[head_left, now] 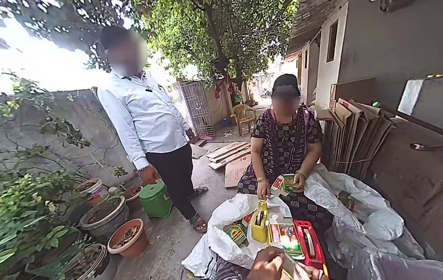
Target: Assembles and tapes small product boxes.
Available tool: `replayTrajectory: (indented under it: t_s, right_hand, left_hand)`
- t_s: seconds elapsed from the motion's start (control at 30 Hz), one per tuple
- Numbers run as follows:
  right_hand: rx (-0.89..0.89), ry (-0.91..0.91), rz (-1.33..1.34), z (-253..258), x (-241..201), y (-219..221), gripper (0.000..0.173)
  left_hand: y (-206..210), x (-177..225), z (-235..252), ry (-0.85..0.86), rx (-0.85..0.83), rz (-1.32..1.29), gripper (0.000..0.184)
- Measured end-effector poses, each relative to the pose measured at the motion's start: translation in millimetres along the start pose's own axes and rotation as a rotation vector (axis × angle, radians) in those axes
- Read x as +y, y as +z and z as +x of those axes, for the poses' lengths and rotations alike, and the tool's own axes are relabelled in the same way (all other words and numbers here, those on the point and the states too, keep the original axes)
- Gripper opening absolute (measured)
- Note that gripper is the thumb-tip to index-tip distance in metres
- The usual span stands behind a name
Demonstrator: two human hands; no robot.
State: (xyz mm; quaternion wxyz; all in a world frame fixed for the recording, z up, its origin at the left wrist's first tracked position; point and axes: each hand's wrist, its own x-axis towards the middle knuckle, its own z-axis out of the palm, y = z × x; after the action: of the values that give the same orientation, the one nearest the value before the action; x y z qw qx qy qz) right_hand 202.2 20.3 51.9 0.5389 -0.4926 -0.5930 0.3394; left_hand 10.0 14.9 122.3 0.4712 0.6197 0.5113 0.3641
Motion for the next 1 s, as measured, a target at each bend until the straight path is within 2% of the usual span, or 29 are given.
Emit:
replayTrajectory:
  t_s: [0.1, 0.13, 0.23, 0.4, 0.5, 0.63, 0.8, 0.93, 1.0]
  right_hand:
    - [0.22, 0.112, 0.004, -1, -8, -2, 0.025]
    - [0.24, 0.137, 0.021, -1, -8, -3, 0.026]
    - [0.183, 0.147, 0.125, -4, -18, -1, 0.031]
    - [0.019, 0.108, 0.403, -15, -34, 3, 0.034]
    - [-0.012, 0.03, 0.289, -12, -22, 7, 0.028]
    - [-0.068, -0.133, 0.234, -10, -11, 9, 0.029]
    - [-0.125, -0.183, 0.227, -6, -1, 6, 0.027]
    - [-0.196, -0.336, 0.25, -1, 12, 10, 0.033]
    - [-0.257, -0.335, 0.219, -1, 14, 10, 0.042]
  left_hand:
    - [8, -6, -11, 0.125, -0.007, 0.339, 0.093]
    - [12, -7, -18, 0.164, 0.034, 0.461, 0.102]
    - [17, -23, -23, 0.253, 0.141, 0.634, 0.099]
    - [7, -34, -22, 0.281, 0.146, 0.677, 0.097]
    - [2, -41, -22, 0.328, 0.157, 0.668, 0.097]
    - [-3, -42, -22, 0.343, 0.145, 0.64, 0.1]
    - [-9, -41, -21, 0.339, 0.084, 0.524, 0.102]
    - [-8, -46, -19, 0.388, 0.09, 0.556, 0.103]
    - [-8, -47, -19, 0.385, 0.087, 0.554, 0.105]
